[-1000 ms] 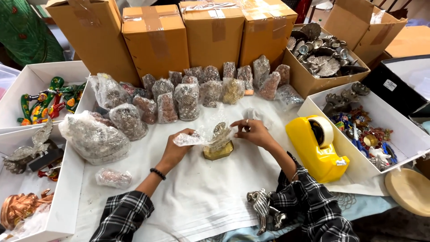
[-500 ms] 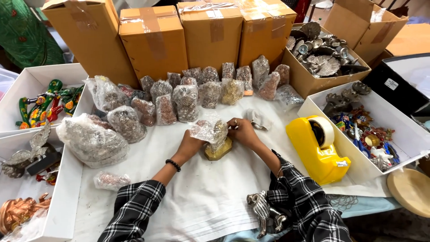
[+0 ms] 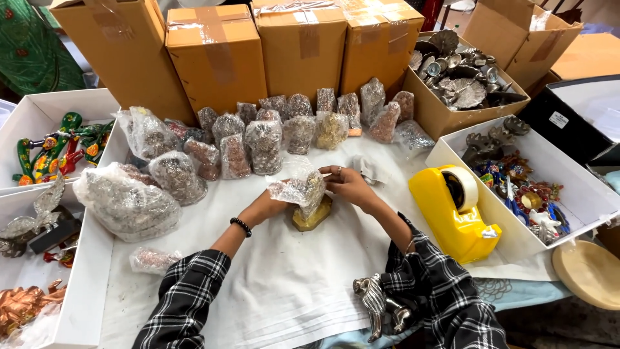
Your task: Cleaning decorative statues and wrapping them in tissue paper and bubble wrap for shipping.
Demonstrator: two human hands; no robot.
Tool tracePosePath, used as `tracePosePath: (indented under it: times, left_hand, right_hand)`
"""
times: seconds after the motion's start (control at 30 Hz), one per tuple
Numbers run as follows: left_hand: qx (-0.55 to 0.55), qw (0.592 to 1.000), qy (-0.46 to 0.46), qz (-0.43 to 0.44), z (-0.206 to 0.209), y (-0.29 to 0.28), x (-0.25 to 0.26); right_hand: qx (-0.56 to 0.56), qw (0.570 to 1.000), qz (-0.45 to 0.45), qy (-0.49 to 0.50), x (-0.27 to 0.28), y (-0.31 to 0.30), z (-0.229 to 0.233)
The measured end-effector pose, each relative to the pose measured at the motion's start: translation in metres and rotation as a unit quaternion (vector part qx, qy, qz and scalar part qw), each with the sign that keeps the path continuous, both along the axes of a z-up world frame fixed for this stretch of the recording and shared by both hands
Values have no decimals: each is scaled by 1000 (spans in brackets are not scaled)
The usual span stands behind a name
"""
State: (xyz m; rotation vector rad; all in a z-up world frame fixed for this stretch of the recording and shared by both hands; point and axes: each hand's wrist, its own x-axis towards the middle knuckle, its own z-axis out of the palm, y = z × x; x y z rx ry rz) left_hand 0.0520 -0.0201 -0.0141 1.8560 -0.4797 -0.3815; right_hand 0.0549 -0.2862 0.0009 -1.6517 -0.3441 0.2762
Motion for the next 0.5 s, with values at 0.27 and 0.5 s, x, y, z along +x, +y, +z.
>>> tracePosePath:
  times: [0.27, 0.5]
  left_hand:
    - [15, 999, -43, -19, 0, -3, 2]
    - [48, 972, -230, 19, 6, 3, -12]
  right_hand:
    - [-152, 972, -115, -138, -50, 8, 17]
    - [10, 994, -86, -61, -40, 25, -5]
